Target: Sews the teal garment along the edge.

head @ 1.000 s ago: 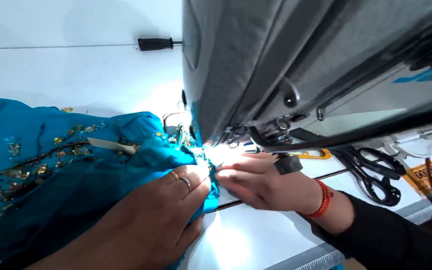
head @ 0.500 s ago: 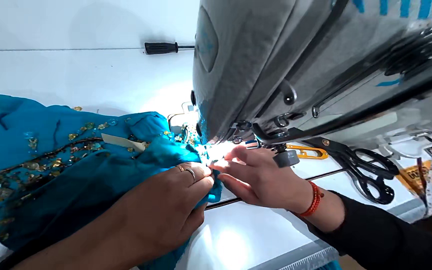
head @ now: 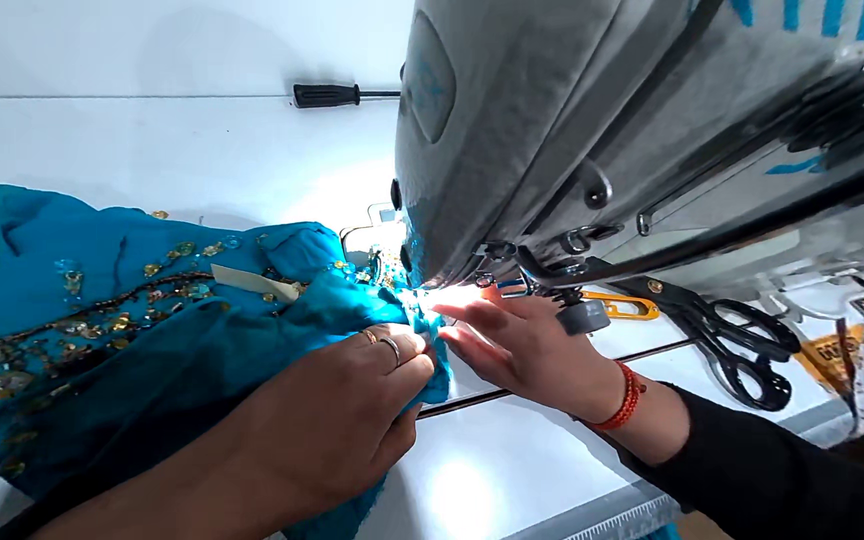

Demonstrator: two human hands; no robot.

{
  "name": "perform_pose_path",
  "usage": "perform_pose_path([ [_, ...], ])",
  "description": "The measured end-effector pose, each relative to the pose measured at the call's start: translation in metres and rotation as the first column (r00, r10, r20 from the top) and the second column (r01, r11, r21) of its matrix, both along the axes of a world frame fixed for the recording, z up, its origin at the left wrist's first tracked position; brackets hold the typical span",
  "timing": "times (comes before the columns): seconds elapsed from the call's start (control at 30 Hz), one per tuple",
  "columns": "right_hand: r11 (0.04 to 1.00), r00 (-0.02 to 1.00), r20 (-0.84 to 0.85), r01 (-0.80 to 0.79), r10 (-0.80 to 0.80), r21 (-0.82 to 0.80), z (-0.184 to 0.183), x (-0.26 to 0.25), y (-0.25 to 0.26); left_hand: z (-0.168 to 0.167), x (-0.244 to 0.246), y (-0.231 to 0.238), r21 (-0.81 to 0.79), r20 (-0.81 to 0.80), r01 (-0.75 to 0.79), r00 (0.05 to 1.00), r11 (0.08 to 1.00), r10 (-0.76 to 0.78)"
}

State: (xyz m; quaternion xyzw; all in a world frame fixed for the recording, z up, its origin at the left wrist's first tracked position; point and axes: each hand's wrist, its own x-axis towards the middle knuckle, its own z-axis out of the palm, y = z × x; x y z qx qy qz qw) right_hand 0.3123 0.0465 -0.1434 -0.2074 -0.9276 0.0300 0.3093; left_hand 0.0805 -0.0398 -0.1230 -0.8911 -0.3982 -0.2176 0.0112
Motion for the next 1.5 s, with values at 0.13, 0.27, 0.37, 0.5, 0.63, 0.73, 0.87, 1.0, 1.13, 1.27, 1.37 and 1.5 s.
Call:
perform_pose_path([
  [0.13,0.999,1.0,-0.007,-0.021,0.021,0.027,0.0,0.0,-0.001,0.0,0.001,0.0,0.006,0.012,-0.001,1.0,1.0,0.001],
  [0.27,0.999,0.998,-0.044,-0.035,0.035,-0.009,0.0,-0.001,0.001,0.0,0.001,0.0,0.007,0.02,0.002,1.0,1.0,-0.002],
  [0.37,0.997,0.996,-0.047,-0.074,0.073,-0.016,0.0,-0.001,0.001,-0.001,0.001,0.0,0.008,0.015,-0.004,1.0,1.0,0.004],
  [0.5,0.993,0.994,0.037,-0.108,0.106,0.049,0.003,0.0,-0.001,0.0,0.001,0.0,-0.002,0.029,-0.003,1.0,1.0,0.004],
  [0.63,0.979,0.984,0.117,-0.152,0.136,0.139,0.006,0.004,-0.002,0.0,0.0,0.001,-0.027,0.046,-0.019,0.999,0.999,0.02],
  [0.73,0.97,0.976,0.129,-0.194,0.176,0.144,0.008,0.005,-0.001,-0.001,-0.001,0.001,-0.049,0.056,-0.04,0.997,0.998,0.043],
  [0.87,0.968,0.971,0.133,-0.217,0.2,0.125,0.01,0.006,0.0,-0.003,0.0,0.001,-0.05,0.016,-0.054,0.998,0.997,0.055],
  [1.0,0.965,0.966,0.164,-0.221,0.198,0.138,0.012,0.006,-0.001,-0.002,0.0,0.0,-0.003,-0.009,-0.07,0.998,0.998,0.069],
  [1.13,0.958,0.96,0.163,-0.249,0.225,0.14,0.012,0.007,0.001,-0.002,0.0,0.001,0.014,-0.043,-0.078,0.996,0.997,0.078],
  [1.27,0.956,0.954,0.193,-0.256,0.228,0.141,0.014,0.009,0.001,-0.002,-0.001,0.002,-0.004,-0.056,-0.065,0.996,0.998,0.065],
  [1.37,0.959,0.958,0.197,-0.24,0.209,0.148,0.014,0.009,-0.001,-0.002,-0.002,0.002,0.01,-0.075,-0.064,0.995,0.998,0.064],
  [1.5,0.963,0.962,0.201,-0.219,0.185,0.16,0.013,0.009,-0.002,-0.001,-0.001,0.002,0.005,-0.086,-0.07,0.994,0.998,0.07],
])
